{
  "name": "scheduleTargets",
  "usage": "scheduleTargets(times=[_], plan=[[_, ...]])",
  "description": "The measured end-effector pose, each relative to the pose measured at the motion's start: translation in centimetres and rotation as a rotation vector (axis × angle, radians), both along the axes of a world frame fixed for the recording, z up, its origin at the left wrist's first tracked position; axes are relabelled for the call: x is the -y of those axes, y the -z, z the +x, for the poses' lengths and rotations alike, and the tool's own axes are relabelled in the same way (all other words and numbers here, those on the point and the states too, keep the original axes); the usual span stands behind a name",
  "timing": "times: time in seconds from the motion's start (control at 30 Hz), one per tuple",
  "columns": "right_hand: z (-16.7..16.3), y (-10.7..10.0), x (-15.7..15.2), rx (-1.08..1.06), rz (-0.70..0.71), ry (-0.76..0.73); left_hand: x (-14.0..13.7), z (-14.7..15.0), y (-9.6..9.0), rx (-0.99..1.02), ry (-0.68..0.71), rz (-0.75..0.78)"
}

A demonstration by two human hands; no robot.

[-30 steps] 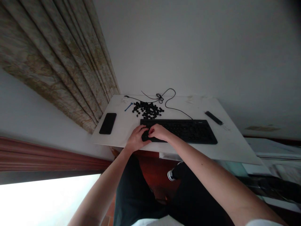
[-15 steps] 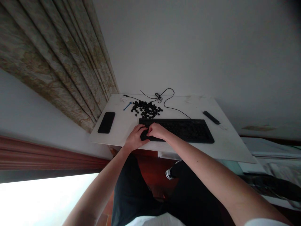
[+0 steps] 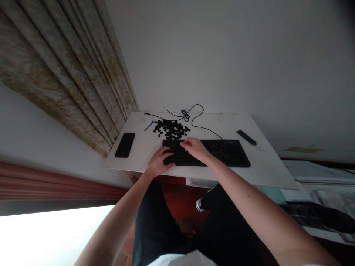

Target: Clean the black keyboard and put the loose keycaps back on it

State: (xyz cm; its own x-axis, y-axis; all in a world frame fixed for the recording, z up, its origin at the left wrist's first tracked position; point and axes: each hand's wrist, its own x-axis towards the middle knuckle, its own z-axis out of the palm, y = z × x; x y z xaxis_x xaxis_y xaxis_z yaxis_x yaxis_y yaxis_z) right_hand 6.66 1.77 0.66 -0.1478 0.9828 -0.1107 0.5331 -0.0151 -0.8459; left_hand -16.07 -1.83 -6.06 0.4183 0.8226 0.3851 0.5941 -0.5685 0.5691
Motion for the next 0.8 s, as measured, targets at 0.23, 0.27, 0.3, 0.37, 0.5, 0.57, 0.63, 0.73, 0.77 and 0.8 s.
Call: scheduleTargets(times=[0.23,0.27,0.3,0.37,0.5,0.57,0.63,0.73,0.77,0.8], plan=[[8.7,2.4,-0.1,0.381,0.409,0.268,-0.1,0.1,0.1,0.011,0.017,0.01],[9.5,3.0,0.2,0.422,0.449,0.267,0.0,0.1,0.1,0.006,0.014,0.007],[10.1,3.5,0.5,0.456,0.49,0.261,0.1,0.1,0.1,0.002,0.009,0.004],[11.0,4.6,1.3,0.521,0.563,0.248,0.1,0.1,0.1,0.013,-0.017,-0.008],[12.3,6.0,2.8,0.646,0.629,0.273,-1.2,-0.2,0.0,0.131,-0.18,-0.041],[12.9,6.4,3.3,0.662,0.642,0.288,-2.9,-0.5,-0.3,0.155,-0.282,-0.039],[13.2,6.7,3.6,0.649,0.656,0.298,-5.0,-0.5,-0.7,0.111,-0.326,-0.042],[13.4,7.0,3.8,0.633,0.67,0.31,-8.7,-0.2,-1.5,-0.019,-0.295,-0.079],[13.4,7.0,3.8,0.632,0.67,0.315,-9.8,0.0,-1.7,-0.074,-0.289,-0.093],[13.5,7.0,3.8,0.633,0.669,0.321,-10.9,0.2,-1.9,-0.129,-0.289,-0.104]])
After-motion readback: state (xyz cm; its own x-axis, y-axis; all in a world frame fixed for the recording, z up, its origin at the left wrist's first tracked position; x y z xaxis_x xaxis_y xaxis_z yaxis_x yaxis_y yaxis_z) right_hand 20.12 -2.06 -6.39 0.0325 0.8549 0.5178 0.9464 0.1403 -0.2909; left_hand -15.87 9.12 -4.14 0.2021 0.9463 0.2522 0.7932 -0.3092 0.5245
